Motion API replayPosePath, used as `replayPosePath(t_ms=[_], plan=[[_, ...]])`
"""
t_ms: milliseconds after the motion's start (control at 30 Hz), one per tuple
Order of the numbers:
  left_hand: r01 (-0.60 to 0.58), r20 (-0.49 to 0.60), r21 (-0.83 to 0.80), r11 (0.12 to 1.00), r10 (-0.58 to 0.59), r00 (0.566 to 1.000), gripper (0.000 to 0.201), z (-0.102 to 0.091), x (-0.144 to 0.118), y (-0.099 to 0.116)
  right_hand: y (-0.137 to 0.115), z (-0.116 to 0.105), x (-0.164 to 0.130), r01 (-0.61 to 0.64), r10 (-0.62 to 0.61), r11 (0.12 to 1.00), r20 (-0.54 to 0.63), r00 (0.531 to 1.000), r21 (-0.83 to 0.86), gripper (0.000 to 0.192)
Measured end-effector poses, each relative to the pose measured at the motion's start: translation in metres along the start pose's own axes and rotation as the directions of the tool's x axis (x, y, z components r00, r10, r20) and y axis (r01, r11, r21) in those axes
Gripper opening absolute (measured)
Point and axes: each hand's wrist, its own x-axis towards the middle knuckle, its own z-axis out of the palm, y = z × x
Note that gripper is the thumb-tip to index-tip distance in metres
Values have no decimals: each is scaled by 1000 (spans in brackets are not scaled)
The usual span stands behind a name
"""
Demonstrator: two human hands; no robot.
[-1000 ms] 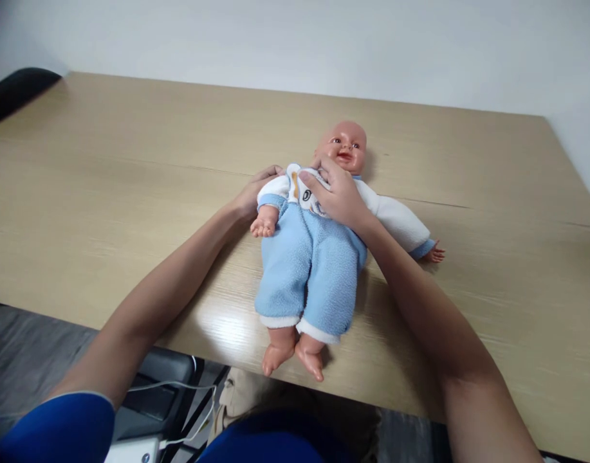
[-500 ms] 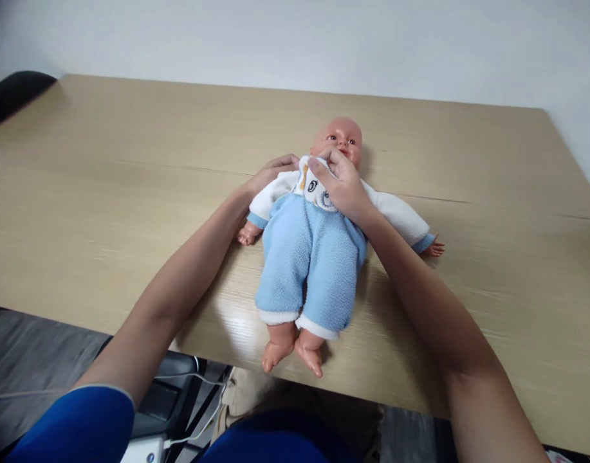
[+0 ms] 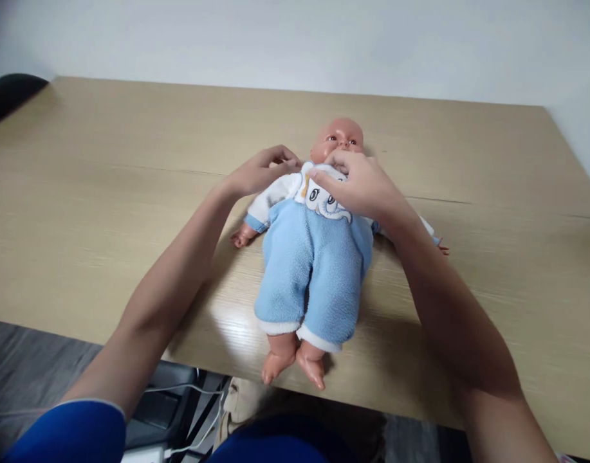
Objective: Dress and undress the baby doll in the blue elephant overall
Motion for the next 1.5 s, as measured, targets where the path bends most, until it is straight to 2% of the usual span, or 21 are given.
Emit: replayPosePath(t_ms=[67, 133, 233, 333, 433, 500, 567, 667, 767, 867, 967, 1033, 1133, 1233, 1300, 1400, 1433, 1500], plan=[[-89, -104, 115, 989, 101, 989, 25, -6, -12, 16, -2, -10, -2, 10, -9, 994, 17, 1000, -106, 39], [-164, -114, 147, 975, 182, 977, 30, -7, -29, 32, -1, -14, -2, -9, 11, 989, 9, 1000, -144, 33], [-210, 54, 145, 967, 204, 978, 36, -4, -56, 46, 5, -10, 2, -42, 41, 993, -9, 999, -112, 30], [-198, 238, 208, 958, 147, 960, 42, -8, -72, 46, 14, -3, 7, -48, 50, 996, 23, 998, -77, 33], [-193, 360, 328, 925, 67, 931, 42, -21, -73, 41, 22, 0, 8, -44, 46, 997, 29, 999, -60, 34], [-200, 447, 378, 904, 11, 894, 39, -30, -71, 41, 25, 0, 8, -47, 48, 998, 28, 998, -50, 34], [-198, 483, 391, 899, -18, 875, 37, -33, -70, 41, 27, -1, 8, -52, 53, 998, 39, 998, -40, 34], [-173, 439, 418, 892, -32, 898, 37, -31, -70, 42, 28, -2, 8, -55, 56, 998, 44, 997, -24, 38], [-197, 392, 504, 841, -20, 920, 34, -27, -70, 44, 27, -4, 7, -57, 60, 995, 22, 998, -84, 41], [-268, 440, 592, 760, -26, 898, 24, -27, -71, 46, 23, -8, -2, -66, 61, 977, -29, 998, -201, 40], [-283, 475, 663, 693, -97, 875, 15, -24, -72, 50, 22, -13, -22, -85, 60, 962, -103, 993, -260, 40], [-232, 403, 730, 643, -130, 906, 19, -14, -74, 54, 27, -17, -40, -106, 66, 956, -154, 986, -273, 43], [-87, 222, 821, 565, -175, 959, 32, 11, -77, 63, 47, -25, -73, -94, 23, 942, -217, 976, -323, 47], [28, 107, 855, 518, -229, 967, 44, 29, -82, 72, 79, -33, -108, -27, -100, 902, -270, 958, -431, 46], [81, 60, 838, 540, -238, 969, 47, 32, -83, 78, 101, -38, -130, -21, -121, 880, -267, 956, -474, 52], [110, -12, 731, 673, -149, 989, 37, 28, -78, 88, 127, -43, -157, -25, -97, 895, -250, 963, -445, 67], [78, -22, 678, 731, -86, 996, 32, 29, -74, 92, 132, -44, -163, -18, -92, 912, -248, 964, -409, 69], [-71, 3, 566, 821, 85, 996, 20, 38, -62, 100, 138, -45, -171, -1, -85, 947, -257, 963, -320, 64]])
